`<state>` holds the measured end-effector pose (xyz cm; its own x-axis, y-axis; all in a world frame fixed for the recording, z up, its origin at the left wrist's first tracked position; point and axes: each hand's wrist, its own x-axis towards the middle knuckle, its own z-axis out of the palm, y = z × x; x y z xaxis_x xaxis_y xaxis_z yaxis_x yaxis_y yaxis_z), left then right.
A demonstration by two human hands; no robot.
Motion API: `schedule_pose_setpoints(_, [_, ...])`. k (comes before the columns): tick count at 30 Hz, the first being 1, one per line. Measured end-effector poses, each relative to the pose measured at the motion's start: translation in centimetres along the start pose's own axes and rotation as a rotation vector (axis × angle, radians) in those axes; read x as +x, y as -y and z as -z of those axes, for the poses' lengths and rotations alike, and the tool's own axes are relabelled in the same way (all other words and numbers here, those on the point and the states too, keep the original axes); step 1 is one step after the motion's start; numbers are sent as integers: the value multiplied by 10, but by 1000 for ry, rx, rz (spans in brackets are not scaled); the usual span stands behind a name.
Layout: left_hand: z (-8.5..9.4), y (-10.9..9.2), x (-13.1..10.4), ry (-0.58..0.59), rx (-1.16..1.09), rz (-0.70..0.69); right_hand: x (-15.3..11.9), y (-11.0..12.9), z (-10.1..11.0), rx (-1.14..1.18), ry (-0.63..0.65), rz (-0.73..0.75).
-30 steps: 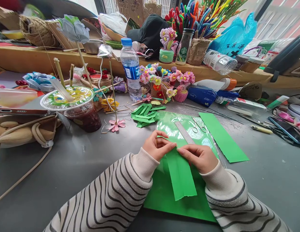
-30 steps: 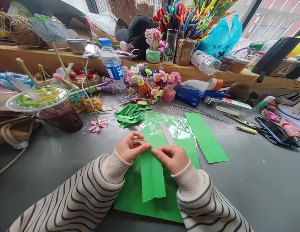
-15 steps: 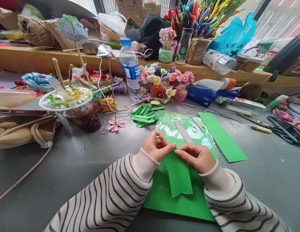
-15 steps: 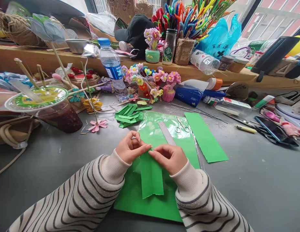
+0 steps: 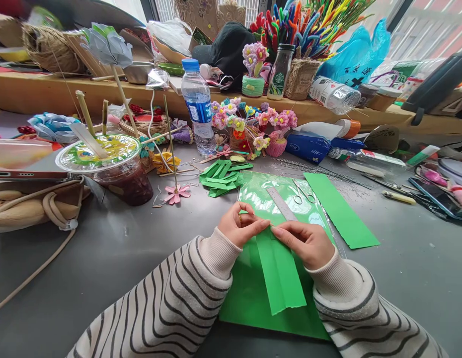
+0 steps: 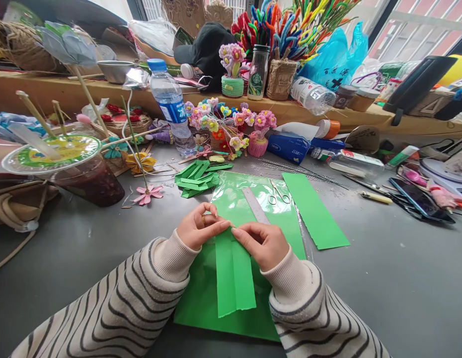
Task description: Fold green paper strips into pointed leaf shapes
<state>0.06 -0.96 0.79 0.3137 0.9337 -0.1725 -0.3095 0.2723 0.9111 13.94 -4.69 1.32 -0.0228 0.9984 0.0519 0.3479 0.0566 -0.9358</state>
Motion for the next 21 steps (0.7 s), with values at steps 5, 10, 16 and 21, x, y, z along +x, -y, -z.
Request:
schedule_pose_setpoints(5, [0,0,0,-2,-1,13,1,-1,1,38,-18,2])
schedule_pose_setpoints(10, [0,1,-1,2,-12,7,0,-1,0,62,-17,1])
schedule_pose_setpoints(16, [0,2,-1,2,22,-13,-1,1,-1,43,-14,2])
schedule_pose_setpoints(21, [-1,3,-1,-7,45,-41,0,1,0,23,9,-12])
